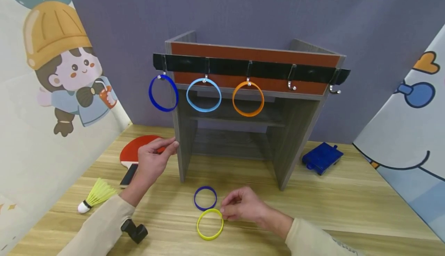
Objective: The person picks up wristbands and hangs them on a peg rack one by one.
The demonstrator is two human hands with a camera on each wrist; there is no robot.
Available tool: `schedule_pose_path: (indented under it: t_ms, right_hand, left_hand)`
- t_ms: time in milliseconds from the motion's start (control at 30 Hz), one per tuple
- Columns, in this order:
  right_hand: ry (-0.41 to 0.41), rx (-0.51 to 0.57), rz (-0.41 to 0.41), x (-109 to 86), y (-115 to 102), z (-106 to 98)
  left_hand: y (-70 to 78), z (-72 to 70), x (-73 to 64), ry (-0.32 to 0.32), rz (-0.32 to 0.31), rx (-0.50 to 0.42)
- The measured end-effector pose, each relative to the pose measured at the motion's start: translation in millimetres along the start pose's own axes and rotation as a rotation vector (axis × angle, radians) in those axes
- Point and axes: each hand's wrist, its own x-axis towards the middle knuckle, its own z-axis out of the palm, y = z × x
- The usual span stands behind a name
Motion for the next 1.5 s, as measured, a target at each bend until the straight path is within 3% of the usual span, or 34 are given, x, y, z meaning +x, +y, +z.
schedule_pose_path:
  t_ms: [133,367,533,733,967,1067,1367,1500]
  right_hand:
    - [-0.002,-0.012,0.016,0.1,5,-1]
    - [-0.001,-0.017,0.033,1.8,11,-2]
    - [0.001,-0.017,0.041,2.6,12,-2]
    - [-0.011,-0.026,0.043,3.7,13,-3]
    - [-0.038,-0.051,0.058,5.3,11,-5]
    - [-0.047,-0.062,0.068,5.7,10,-5]
    - [-0.028,-0.079,0.082,8.1,11,-3]
    - [-0.015,-0.102,0.077,9.5,10,-1]
  left_hand:
    - [-1.0,0.0,0.5,-0.004,0.001,0.001]
    - [-23.9,-3.4,-0.1,0.017,-0.003,-0.012]
    - [-29.1,-4.1,-0.8,0.023,0.005,-0.027]
    - [-25.8,-3.5,0.0,0.014,-0.01,-0.017]
    - [-0.2,-1.2,0.3,-0.017,-0.013,0.019]
    - [2.4,-1.4,-0.1,-0.025,-0.021,0.025]
    - [0.6,-1.1,-0.4,-0.026,-0.014,0.011]
    - [-10.5,-2.6,-0.8,-0.008,-0.027,-0.016]
